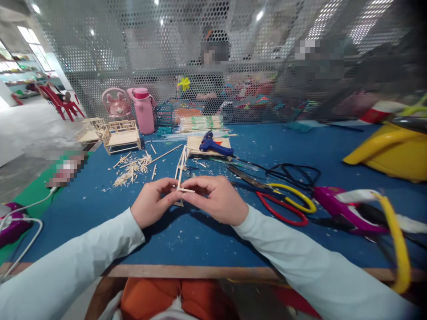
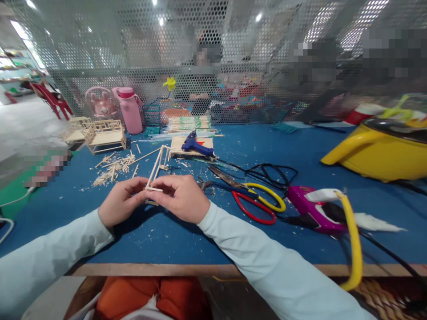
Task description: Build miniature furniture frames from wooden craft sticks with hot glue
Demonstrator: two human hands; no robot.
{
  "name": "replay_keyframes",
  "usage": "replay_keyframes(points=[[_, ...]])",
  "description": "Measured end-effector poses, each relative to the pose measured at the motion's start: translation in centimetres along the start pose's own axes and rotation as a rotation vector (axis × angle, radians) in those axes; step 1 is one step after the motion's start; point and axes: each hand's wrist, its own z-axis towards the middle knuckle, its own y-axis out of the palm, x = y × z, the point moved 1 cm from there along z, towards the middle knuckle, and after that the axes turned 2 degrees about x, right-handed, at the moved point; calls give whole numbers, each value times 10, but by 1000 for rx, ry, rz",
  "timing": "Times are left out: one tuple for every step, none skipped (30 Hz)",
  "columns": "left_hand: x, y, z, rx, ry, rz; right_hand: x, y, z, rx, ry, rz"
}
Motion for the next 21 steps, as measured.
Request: replay_keyframes(points=[[0,0,0,1,10,21,-1,0,0,0,-5,-10],[1,-1,0,2,18,43,-2,0,0,2,-11,-11],[1,-1,0,0,26,63,-2,0,0,4,-16,-7],[2,-1,0,-5,34,75,-2,-1,0,4,-18,1],[2,-1,0,-14,45,76,-2,-1,0,5,-12,13],[3,-2,0,-22,60,72,-1,-1,0,8,5,31],[3,-2,0,-15,79,68,0,-2,0,17,34,60],[2,-4,0,16,98,66,1,-3,0,33,74,107],[2,-5,0,74,112,64,2,-4,1,57,121,174],[1,-8,0,154,117,56,3,-6,1,90,167,253],[0,-11,-1,246,107,38,4,-7,1,129,208,334],[-1,-13,-1,328,82,9,5,-9,2,172,242,408],[-3,-15,-2,377,42,-31,6,-10,3,211,269,471],[-3,-16,-4,378,-14,-74,7,-11,4,243,291,521],[-4,-16,-5,336,-81,-113,8,-12,4,271,311,559],[-4,-15,-6,265,-155,-147,9,-12,5,293,330,593],[-3,-12,-8,180,-228,-179,10,-12,5,315,344,627],[-2,-9,-9,91,-299,-213,11,-12,5,336,352,659],[-1,-4,-10,14,-373,-258,13,-12,6,358,355,688],[1,0,-10,-53,-448,-320,14,-12,6,382,352,715],[3,5,-11,-117,-524,-403,15,-11,6,404,346,738]])
